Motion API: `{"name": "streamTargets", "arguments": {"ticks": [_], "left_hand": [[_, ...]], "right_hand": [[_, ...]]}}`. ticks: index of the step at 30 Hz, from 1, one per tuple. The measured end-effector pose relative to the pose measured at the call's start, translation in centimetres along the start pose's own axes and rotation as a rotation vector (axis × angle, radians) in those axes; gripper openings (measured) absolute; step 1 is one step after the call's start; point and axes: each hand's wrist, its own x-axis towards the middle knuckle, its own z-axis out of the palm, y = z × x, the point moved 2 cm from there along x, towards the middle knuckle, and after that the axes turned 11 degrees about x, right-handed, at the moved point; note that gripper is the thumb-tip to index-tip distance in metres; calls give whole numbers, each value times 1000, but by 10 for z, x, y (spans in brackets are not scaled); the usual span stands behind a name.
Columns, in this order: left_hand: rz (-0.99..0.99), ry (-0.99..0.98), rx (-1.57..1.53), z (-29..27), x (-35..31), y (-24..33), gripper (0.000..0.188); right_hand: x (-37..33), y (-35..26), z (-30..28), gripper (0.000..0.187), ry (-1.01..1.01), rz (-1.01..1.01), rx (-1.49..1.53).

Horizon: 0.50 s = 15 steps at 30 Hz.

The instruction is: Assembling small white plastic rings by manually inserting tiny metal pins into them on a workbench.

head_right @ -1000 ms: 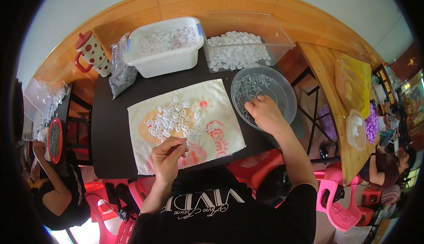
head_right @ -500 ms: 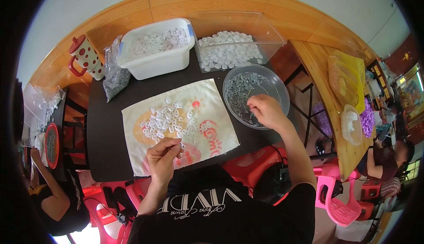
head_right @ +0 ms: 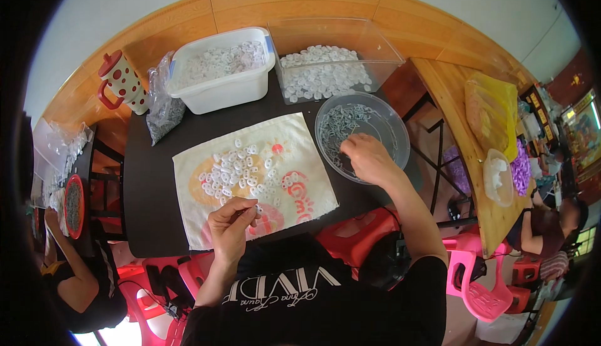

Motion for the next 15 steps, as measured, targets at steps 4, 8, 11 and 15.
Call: {"name": "streamTargets", "arguments": {"ticks": [4, 8, 11, 15], "left_hand": [[-17, 9, -6, -4, -1, -1, 19], [-12, 6, -16, -2, -1, 0, 19], [-19, 0, -14, -2, -2, -2, 19], [-25, 2, -18, -2, -2, -1, 19]], "right_hand": [[-9, 9, -11, 18, 135, 75, 309], [-13, 12, -15, 12, 132, 99, 389], [-16, 16, -12, 12, 137, 111, 414], [-16, 16, -9, 11, 173, 150, 459]]}}
